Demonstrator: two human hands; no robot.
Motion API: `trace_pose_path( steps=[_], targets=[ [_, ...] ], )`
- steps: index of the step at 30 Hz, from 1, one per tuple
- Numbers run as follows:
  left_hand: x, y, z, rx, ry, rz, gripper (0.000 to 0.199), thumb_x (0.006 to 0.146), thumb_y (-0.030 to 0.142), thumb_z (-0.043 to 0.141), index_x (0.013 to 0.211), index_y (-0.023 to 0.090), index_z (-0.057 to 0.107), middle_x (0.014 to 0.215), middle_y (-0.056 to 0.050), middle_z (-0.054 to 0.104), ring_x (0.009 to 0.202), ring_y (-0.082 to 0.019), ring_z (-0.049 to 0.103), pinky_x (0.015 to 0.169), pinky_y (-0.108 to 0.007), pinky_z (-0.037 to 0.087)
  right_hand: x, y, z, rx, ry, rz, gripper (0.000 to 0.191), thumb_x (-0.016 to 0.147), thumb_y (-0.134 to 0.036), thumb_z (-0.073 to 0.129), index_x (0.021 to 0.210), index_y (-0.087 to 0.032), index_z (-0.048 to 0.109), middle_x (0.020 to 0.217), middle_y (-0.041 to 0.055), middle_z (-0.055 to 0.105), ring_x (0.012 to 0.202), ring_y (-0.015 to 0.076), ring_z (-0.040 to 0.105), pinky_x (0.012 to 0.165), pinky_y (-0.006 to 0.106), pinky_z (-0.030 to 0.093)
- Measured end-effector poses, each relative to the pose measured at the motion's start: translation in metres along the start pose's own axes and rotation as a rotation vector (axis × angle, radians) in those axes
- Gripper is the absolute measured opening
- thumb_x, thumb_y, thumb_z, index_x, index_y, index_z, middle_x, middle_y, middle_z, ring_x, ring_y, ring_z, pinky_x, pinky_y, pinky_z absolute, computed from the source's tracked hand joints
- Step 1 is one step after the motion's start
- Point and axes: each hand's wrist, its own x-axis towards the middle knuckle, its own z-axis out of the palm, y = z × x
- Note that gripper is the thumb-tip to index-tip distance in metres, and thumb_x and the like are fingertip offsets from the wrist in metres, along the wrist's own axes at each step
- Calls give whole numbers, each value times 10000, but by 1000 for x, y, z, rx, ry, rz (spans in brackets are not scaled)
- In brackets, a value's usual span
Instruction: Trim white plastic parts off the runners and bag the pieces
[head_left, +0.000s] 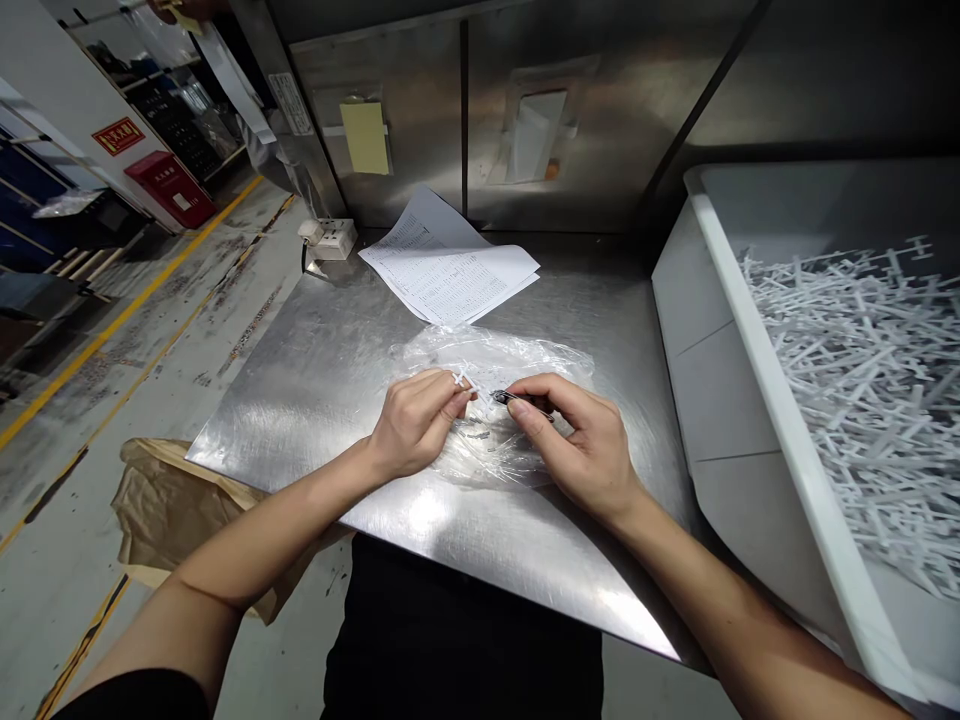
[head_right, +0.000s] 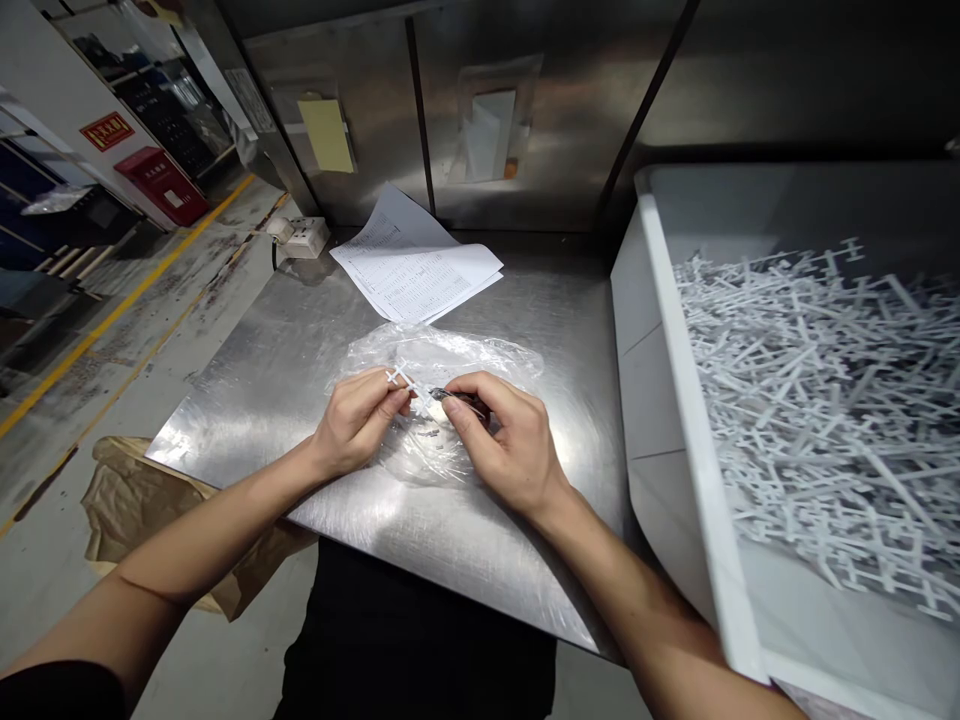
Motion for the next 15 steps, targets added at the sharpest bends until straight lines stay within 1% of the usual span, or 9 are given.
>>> trace_pose_path(
  steps=[10,15],
  targets=[
    [0,-2,0,11,-9,31,290,1131,219,478,857,188,569,772,-24,633,729,-147,594,725,-301,471,-1,0,1,-40,5,-66,60,1048,-258,663,1043,-240,720,922,24,755,778,192,682,716,345,520],
    [0,-1,0,-6,-34,20,304,1134,233,475,848,190,565,773,-27,637,733,-149,591,728,-304,471,-1,-1,2,-66,5,-72,66,1046,-263,654,1041,-248,718,924,34,764,773,203,691,711,361,533]
  ],
)
